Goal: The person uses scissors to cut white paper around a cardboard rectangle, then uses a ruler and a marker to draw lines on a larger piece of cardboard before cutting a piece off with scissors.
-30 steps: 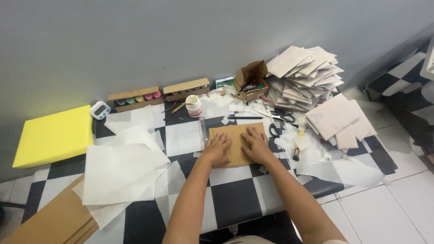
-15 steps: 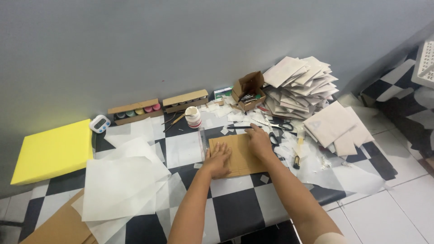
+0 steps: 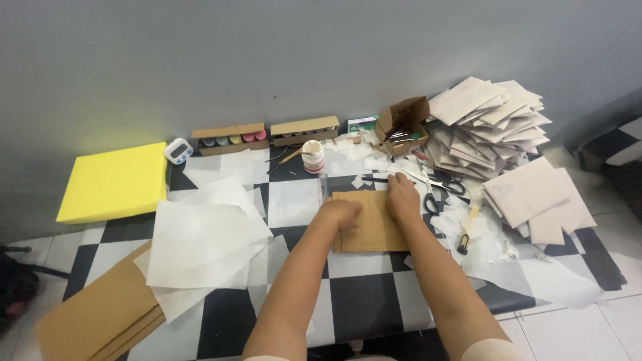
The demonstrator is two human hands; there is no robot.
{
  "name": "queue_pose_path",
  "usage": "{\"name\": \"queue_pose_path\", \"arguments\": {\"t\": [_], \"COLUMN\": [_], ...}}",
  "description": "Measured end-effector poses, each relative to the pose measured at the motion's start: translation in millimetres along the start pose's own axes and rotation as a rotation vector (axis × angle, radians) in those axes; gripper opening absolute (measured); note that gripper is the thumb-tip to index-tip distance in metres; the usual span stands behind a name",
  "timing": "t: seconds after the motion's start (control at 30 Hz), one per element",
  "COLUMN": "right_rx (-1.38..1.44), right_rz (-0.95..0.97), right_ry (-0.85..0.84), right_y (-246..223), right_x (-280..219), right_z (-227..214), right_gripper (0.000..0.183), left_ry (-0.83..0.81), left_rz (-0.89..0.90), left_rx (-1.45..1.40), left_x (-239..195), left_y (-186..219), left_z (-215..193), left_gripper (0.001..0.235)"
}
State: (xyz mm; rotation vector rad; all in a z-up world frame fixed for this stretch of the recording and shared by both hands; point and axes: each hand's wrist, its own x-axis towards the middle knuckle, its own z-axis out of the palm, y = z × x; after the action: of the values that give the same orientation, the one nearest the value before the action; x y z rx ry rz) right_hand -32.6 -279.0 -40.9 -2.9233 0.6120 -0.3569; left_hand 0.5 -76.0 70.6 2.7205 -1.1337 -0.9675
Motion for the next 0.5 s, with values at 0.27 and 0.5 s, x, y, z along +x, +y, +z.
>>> {"name": "queue_pose_path", "arguments": {"t": [0.27,0.5], "right_rx": [0.041,0.016], "right_rz": [0.047,0.041], "right_ry": [0.042,0.079], "right_y": [-0.9,-1.3], "right_x": [2.0,0.2], "right_z": [6.5,4.8], "right_gripper": [0.025,0.022], "left_ry": [0.184,0.181], "left_rz": [0.098,0.134], "left_rx": [0.023,0.059], "left_x": [-23.6,-18.5], "left_y": [8.0,0.9], "left_z": [22.2,31.6], "left_gripper": [0.081,0.104]}}
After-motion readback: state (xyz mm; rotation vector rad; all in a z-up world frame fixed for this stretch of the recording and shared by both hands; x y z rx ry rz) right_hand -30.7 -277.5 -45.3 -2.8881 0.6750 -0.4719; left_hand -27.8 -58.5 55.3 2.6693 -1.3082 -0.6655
